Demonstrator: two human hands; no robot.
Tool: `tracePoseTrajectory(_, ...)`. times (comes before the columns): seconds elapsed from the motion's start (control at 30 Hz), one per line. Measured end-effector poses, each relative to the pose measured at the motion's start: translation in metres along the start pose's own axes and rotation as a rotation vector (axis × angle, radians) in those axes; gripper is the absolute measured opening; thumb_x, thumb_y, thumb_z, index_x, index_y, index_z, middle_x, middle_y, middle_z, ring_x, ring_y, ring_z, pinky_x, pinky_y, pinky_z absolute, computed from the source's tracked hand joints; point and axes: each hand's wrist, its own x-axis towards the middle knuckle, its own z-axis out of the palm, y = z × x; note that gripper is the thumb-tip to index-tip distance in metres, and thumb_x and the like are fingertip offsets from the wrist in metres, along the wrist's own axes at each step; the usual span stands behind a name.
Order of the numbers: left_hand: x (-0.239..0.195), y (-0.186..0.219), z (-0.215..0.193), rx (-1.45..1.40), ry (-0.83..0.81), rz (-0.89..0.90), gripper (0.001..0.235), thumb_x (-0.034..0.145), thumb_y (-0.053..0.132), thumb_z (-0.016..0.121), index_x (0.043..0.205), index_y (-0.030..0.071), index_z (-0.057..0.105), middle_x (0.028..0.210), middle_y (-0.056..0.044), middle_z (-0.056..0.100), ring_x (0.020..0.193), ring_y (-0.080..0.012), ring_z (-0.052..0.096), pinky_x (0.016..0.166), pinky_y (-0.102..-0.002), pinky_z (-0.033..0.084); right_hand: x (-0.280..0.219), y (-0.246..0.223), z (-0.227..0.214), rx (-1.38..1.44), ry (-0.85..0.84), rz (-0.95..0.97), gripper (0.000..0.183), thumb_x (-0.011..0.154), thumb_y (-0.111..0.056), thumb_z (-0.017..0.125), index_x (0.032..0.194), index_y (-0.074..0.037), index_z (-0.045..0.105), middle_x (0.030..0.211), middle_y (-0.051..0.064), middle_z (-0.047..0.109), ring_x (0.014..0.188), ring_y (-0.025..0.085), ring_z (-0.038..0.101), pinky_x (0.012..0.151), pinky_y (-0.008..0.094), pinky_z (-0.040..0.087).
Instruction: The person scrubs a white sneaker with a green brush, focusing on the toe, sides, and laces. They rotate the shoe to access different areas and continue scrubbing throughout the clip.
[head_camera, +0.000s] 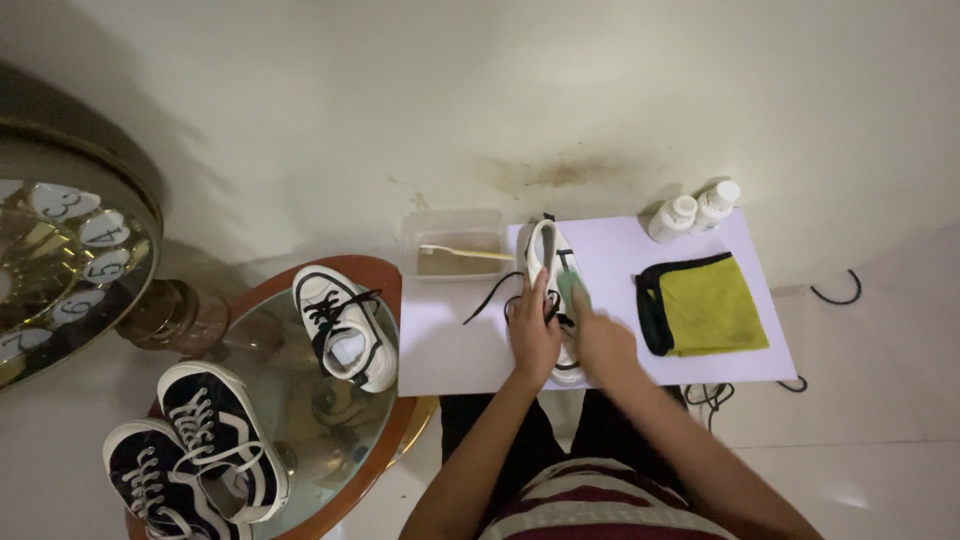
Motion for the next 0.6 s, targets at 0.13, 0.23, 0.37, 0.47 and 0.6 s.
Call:
tracePoseTrajectory(0.13,0.0,-0.006,0.002,-0.058,-0.021,-0.01,0.072,0.073,-0.006,0.057,0.137,0.016,0.034,0.125,-0.022,0.047,0.097,-0.0351,0.053,0.088,-0.042,0.033,-0.083,0.0,0.013,-0.106,-0.135,0.044,0.063,0.084,-0.02,0.041,0.142,-0.021,0.018,0.086,0.012,0.062,0.081,0.031,0.066,0.073,0.043,0.052)
tracePoseTrajectory(0.23,0.002,-0.005,-0.001,-0.115,-0.1,0.029,0.069,0.074,-0.013,0.049,0.135,0.016,0.034,0.132,-0.009,0.043,0.094,-0.0302,0.047,0.082,-0.042,0.04,-0.07,0.013,0.026,-0.015,-0.069,-0.034,0.062,0.085,-0.015,0.04,0.141,-0.023,0.015,0.071,0.011,0.056,0.053,0.03,0.056,0.046,0.043,0.044)
tracePoseTrajectory(0.37,0.003,-0.001,-0.001,-0.048,-0.022,0.103,0.062,0.078,-0.004,0.053,0.135,0.014,0.037,0.126,-0.022,0.046,0.093,-0.0379,0.055,0.081,-0.045,0.04,-0.004,0.003,-0.002,0.02,0.211,0.036,0.049,0.085,-0.025,0.045,0.134,-0.025,0.041,0.075,0.013,0.056,0.07,0.035,0.063,0.064,0.047,0.053)
tracePoseTrajectory(0.47,0.004,0.008,-0.009,-0.031,0.003,0.084,0.061,0.079,-0.002,0.054,0.135,0.016,0.038,0.129,-0.024,0.043,0.09,-0.037,0.056,0.079,-0.044,0.042,0.026,0.008,0.002,0.071,0.387,-0.01,0.037,0.089,-0.022,0.042,0.125,-0.017,0.052,0.072,0.015,0.056,0.069,0.036,0.062,0.063,0.046,0.052)
tracePoseTrajectory(0.6,0.002,0.012,-0.013,-0.101,-0.004,0.021,0.059,0.078,-0.001,0.053,0.133,0.016,0.041,0.132,-0.025,0.04,0.099,-0.0425,0.053,0.082,-0.049,0.04,-0.059,-0.032,-0.055,0.056,0.048,0.142,0.036,0.088,-0.023,0.038,0.111,-0.006,0.059,0.08,0.018,0.062,0.081,0.037,0.064,0.074,0.047,0.05)
